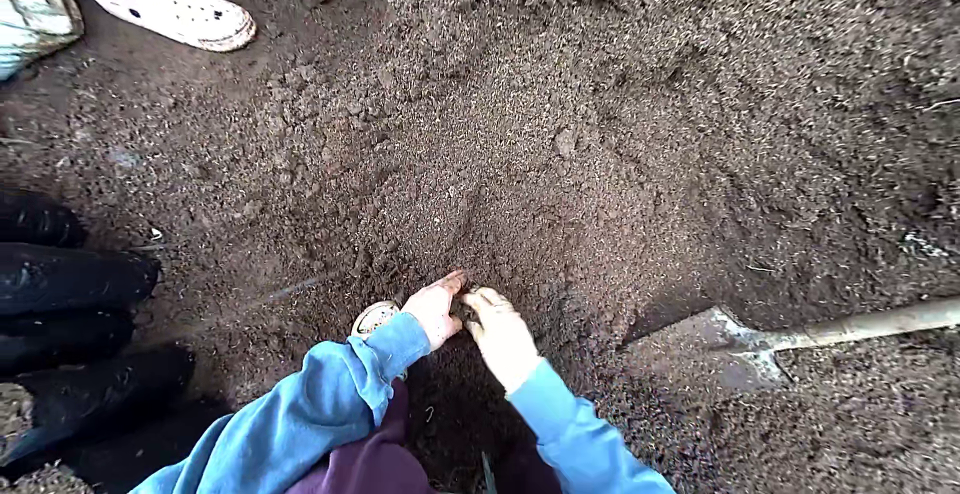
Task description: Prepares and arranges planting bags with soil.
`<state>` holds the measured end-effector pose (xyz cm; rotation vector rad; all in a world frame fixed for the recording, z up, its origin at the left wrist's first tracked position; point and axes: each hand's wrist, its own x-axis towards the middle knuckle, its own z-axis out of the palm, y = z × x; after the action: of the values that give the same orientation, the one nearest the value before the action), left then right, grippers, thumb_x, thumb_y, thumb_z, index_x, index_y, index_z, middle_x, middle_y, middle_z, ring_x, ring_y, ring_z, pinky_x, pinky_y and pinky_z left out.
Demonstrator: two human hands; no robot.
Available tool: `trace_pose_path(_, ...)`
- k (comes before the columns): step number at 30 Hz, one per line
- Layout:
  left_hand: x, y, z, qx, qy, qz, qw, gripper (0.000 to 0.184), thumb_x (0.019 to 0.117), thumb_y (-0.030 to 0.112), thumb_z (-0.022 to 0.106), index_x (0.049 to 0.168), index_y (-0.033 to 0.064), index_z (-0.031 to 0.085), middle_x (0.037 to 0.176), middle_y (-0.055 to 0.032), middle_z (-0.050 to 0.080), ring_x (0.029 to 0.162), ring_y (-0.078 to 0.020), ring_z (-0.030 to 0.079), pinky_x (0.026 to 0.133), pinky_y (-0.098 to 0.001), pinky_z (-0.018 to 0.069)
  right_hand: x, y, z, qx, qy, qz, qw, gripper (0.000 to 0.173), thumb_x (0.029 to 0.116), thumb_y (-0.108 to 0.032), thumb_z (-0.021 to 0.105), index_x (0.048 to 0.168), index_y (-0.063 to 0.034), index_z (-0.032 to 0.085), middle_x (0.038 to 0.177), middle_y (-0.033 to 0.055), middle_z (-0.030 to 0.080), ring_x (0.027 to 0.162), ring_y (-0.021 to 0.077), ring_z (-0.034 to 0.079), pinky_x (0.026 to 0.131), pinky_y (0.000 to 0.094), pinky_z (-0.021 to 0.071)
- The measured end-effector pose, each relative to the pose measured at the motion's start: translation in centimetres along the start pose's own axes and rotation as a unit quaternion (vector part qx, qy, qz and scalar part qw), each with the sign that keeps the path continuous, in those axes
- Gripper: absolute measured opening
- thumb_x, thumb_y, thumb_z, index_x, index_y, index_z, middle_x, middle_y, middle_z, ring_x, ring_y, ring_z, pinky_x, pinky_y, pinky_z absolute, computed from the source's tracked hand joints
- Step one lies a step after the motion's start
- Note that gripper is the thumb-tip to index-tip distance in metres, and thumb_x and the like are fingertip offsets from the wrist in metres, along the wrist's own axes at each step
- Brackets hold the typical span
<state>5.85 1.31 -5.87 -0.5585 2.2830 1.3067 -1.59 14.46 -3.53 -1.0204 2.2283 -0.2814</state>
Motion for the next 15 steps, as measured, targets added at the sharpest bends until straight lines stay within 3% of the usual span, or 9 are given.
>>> trace_pose_path(2,-0.2,0.0,0.5,0.008,0.011,0.022,1.0,0.074,0.0946,0.005,0.066,0.161,0.0087,0.035,0.168,-0.0071,0.034,0.152,-0.0256,0.038,0.123,-0.0504,0.0333,0.3,-0.3,1.1,-0.055,0.009,-0.018,0.998,0.039,0.0978,0.0,0.055,0.136,-0.0023,0.064,0.144,0.0188,0.059,0.14,0.0337,0.05,0.117,0.0452,0.04)
trace_pose_path(5,-0.6,0.7,-0.4,-0.026,0.047,0.063,0.997,0.065,0.0938,0.007,0.065,0.155,0.0162,0.048,0.155,-0.0094,0.053,0.141,-0.0267,0.053,0.117,-0.0522,0.0412,1.2,1.4,-1.6,-0.006,-0.042,-0.055,0.998,0.039,0.0978,-0.017,0.062,0.134,-0.0043,0.064,0.14,0.0165,0.062,0.138,0.0306,0.051,0.118,0.0472,0.0366)
trace_pose_path(7,-0.8,0.8,-1.8,-0.024,0.078,0.023,0.996,0.056,0.0971,0.024,0.065,0.151,0.0216,0.053,0.155,-0.0148,0.049,0.134,-0.0331,0.057,0.109,-0.0582,0.0476,1.5,4.7,-2.8,0.18,-0.03,-0.049,0.982,0.044,0.0944,-0.025,0.07,0.135,-0.0078,0.064,0.141,0.0134,0.061,0.134,0.024,0.055,0.114,0.0416,0.0438)
trace_pose_path(9,-0.2,0.0,-2.7,0.019,0.039,-0.076,0.996,0.065,0.1009,0.051,0.061,0.158,0.0247,0.042,0.158,-0.0245,0.041,0.131,-0.0451,0.057,0.105,-0.0659,0.0469,1.6,7.8,-2.3,0.347,-0.053,0.021,0.936,0.058,0.0957,-0.023,0.07,0.15,-0.0134,0.051,0.154,0.013,0.048,0.131,0.0255,0.057,0.104,0.0443,0.0519)
trace_pose_path(10,0.1,-0.4,-2.7,0.028,-0.006,-0.122,0.992,0.074,0.101,0.059,0.056,0.162,0.0245,0.034,0.153,-0.0279,0.046,0.13,-0.0475,0.057,0.107,-0.0669,0.0449,1.7,8.6,-1.7,0.407,-0.087,0.062,0.907,0.064,0.0989,-0.021,0.066,0.157,-0.0164,0.039,0.16,0.0134,0.04,0.133,0.0293,0.056,0.102,0.049,0.0531)
trace_pose_path(11,0.4,-0.7,-2.5,0.018,-0.049,-0.156,0.986,0.077,0.1024,0.062,0.051,0.165,0.0227,0.028,0.145,-0.0281,0.056,0.124,-0.0455,0.062,0.105,-0.0642,0.0466,1.8,8.9,-1.0,0.45,-0.119,0.102,0.879,0.066,0.1022,-0.022,0.062,0.161,-0.0188,0.032,0.162,0.0139,0.036,0.134,0.032,0.055,0.101,0.0526,0.0528)
trace_pose_path(12,0.6,-1.0,-1.9,-0.024,-0.078,-0.177,0.981,0.076,0.105,0.061,0.045,0.166,0.021,0.023,0.131,-0.026,0.064,0.109,-0.0396,0.067,0.098,-0.0566,0.0513,1.9,8.5,-0.2,0.476,-0.13,0.141,0.858,0.065,0.1045,-0.023,0.059,0.162,-0.0183,0.029,0.16,0.016,0.039,0.128,0.0327,0.058,0.096,0.0517,0.0539)
trace_pose_path(13,0.8,-1.2,-1.4,-0.086,-0.091,-0.193,0.973,0.073,0.1068,0.058,0.043,0.166,0.0213,0.021,0.12,-0.0233,0.068,0.095,-0.033,0.068,0.088,-0.0487,0.0532,2.2,7.7,0.3,0.486,-0.131,0.172,0.846,0.066,0.105,-0.025,0.059,0.162,-0.0164,0.026,0.157,0.0188,0.042,0.121,0.0326,0.062,0.091,0.049,0.055)
trace_pose_path(15,1.1,-1.2,-1.1,-0.172,-0.084,-0.205,0.96,0.065,0.1089,0.049,0.047,0.162,0.0196,0.024,0.106,-0.0191,0.067,0.079,-0.0238,0.063,0.077,-0.0398,0.0519,3.0,6.0,0.5,0.47,-0.116,0.2,0.852,0.073,0.1014,-0.022,0.066,0.161,-0.0123,0.026,0.153,0.0232,0.043,0.117,0.0335,0.063,0.089,0.0461,0.0561)
